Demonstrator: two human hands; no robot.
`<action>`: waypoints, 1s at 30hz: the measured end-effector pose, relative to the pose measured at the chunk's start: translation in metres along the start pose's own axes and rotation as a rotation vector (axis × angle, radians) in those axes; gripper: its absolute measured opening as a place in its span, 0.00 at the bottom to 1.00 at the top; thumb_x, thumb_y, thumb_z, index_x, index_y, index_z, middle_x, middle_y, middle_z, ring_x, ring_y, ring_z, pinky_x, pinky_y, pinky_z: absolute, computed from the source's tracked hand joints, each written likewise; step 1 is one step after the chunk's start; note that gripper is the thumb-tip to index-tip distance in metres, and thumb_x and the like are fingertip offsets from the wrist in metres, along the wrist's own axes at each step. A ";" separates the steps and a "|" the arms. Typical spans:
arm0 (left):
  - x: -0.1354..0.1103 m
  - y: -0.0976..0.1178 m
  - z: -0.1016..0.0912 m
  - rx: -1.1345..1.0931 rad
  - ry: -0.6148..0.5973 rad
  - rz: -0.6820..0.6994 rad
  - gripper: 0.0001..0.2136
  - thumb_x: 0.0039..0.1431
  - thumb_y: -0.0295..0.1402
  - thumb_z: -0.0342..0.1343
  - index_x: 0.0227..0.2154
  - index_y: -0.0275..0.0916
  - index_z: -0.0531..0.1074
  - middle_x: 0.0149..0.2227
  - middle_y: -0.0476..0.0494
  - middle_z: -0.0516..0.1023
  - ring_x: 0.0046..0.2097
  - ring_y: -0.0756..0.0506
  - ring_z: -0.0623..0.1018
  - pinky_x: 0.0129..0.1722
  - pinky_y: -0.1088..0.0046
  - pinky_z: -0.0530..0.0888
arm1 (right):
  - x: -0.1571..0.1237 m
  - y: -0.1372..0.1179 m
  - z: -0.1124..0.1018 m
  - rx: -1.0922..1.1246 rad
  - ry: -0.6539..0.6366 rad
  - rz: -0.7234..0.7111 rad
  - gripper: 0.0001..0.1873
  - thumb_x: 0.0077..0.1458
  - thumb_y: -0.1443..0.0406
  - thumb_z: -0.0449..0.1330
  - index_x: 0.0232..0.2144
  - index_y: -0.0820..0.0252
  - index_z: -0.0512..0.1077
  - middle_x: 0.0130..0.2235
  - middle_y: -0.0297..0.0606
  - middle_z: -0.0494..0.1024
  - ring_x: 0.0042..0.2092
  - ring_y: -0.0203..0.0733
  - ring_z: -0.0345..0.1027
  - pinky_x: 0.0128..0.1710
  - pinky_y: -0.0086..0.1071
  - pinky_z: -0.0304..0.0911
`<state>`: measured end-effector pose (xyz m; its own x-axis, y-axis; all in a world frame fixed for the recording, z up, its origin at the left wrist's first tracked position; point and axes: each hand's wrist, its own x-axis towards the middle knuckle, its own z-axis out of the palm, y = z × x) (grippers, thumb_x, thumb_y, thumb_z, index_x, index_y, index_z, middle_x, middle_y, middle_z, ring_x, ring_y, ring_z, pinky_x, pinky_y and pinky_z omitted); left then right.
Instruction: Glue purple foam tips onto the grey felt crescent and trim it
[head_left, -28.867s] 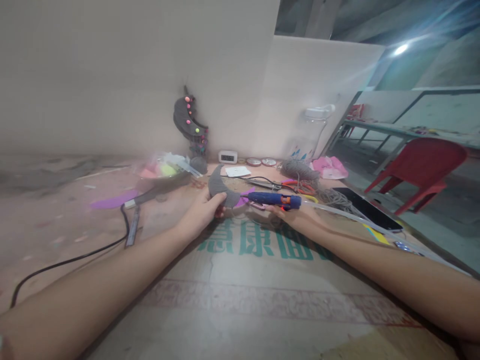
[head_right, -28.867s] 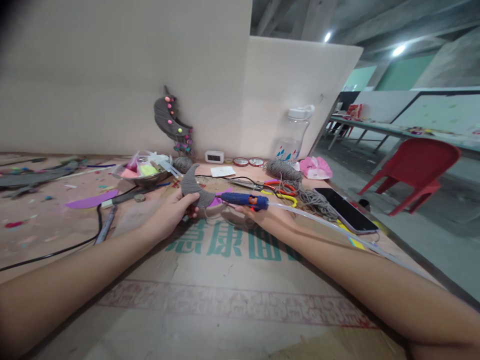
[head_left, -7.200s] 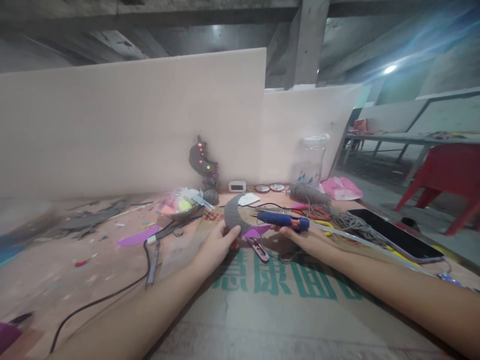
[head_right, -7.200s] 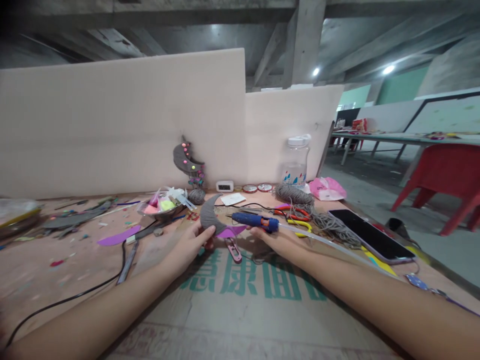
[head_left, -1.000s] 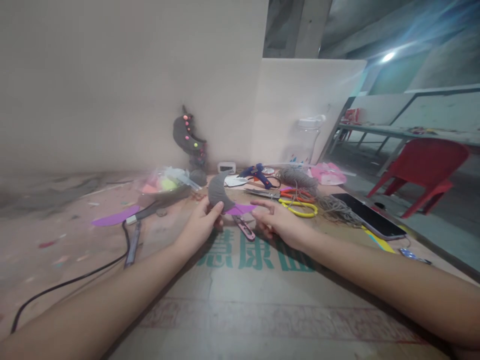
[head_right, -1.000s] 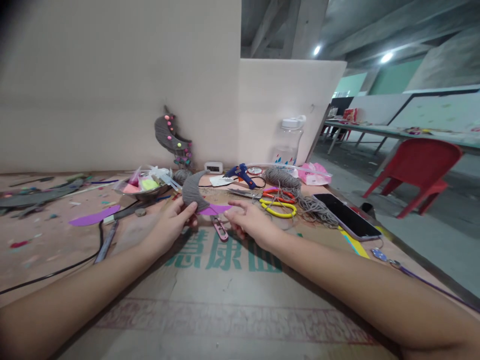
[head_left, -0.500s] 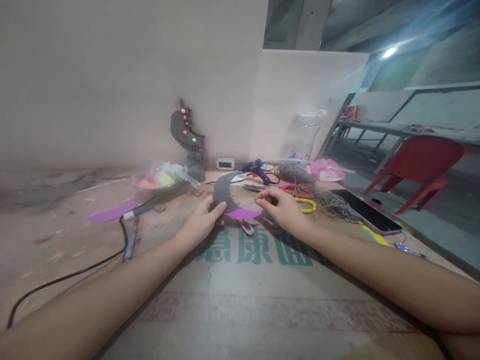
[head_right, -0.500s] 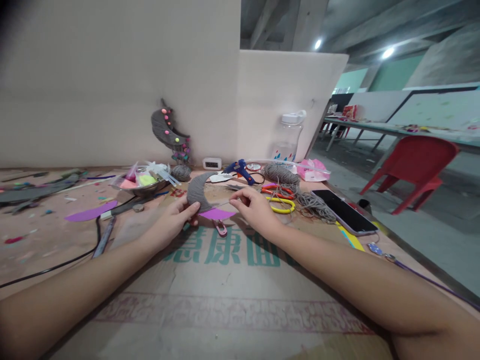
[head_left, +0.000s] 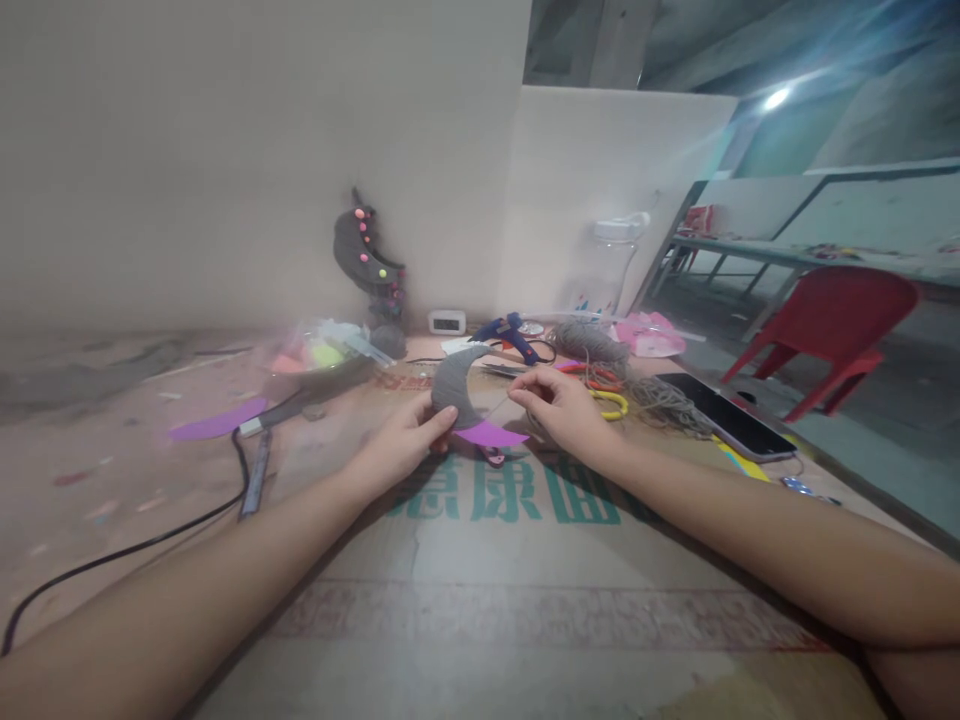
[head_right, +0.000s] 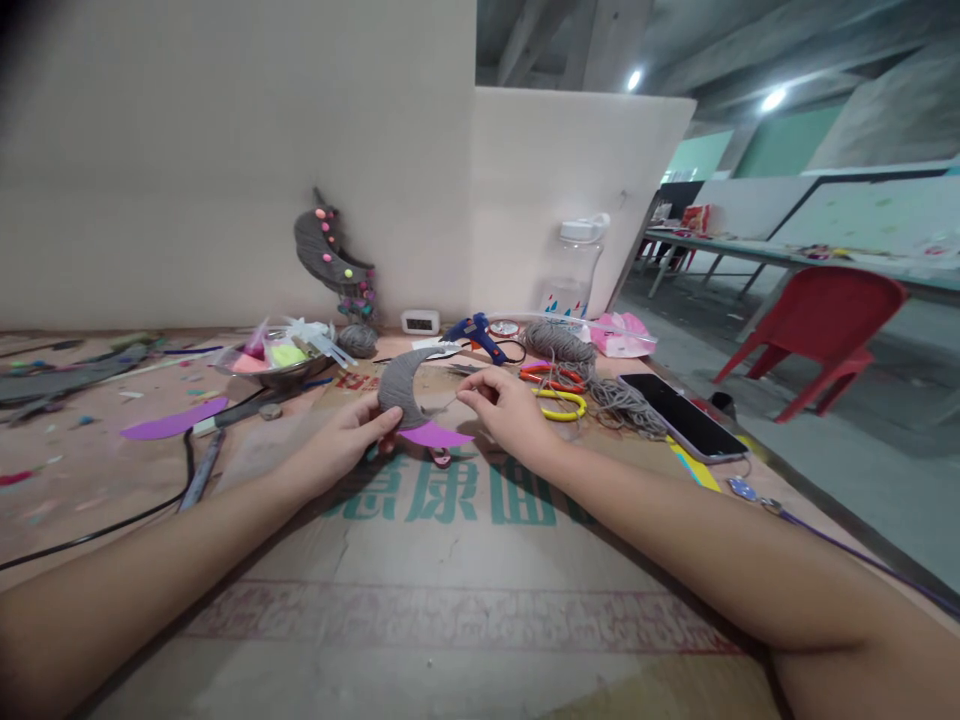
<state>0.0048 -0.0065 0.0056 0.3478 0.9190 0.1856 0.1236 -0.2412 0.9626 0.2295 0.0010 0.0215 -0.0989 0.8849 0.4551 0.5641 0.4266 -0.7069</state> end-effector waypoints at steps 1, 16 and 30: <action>0.000 0.000 0.000 0.011 -0.007 0.004 0.14 0.56 0.45 0.56 0.30 0.38 0.68 0.24 0.52 0.67 0.24 0.52 0.65 0.25 0.76 0.62 | 0.000 0.000 0.000 -0.001 0.000 -0.004 0.08 0.52 0.59 0.59 0.29 0.58 0.73 0.25 0.31 0.69 0.28 0.36 0.59 0.29 0.30 0.56; -0.002 0.006 0.000 0.010 -0.066 0.020 0.14 0.54 0.46 0.56 0.27 0.39 0.68 0.21 0.51 0.67 0.23 0.51 0.65 0.24 0.76 0.61 | 0.000 0.000 0.000 0.003 0.025 -0.018 0.08 0.53 0.60 0.59 0.30 0.58 0.74 0.27 0.33 0.71 0.29 0.37 0.61 0.31 0.31 0.58; -0.002 0.002 -0.001 -0.043 -0.021 -0.036 0.13 0.57 0.44 0.55 0.33 0.38 0.66 0.24 0.54 0.66 0.25 0.53 0.65 0.26 0.76 0.61 | -0.015 -0.008 0.004 0.370 -0.276 -0.011 0.20 0.57 0.65 0.56 0.52 0.56 0.67 0.46 0.40 0.76 0.25 0.29 0.61 0.23 0.26 0.61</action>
<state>0.0038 -0.0082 0.0075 0.3633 0.9199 0.1474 0.0966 -0.1946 0.9761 0.2234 -0.0147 0.0185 -0.3456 0.8754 0.3380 0.2365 0.4299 -0.8714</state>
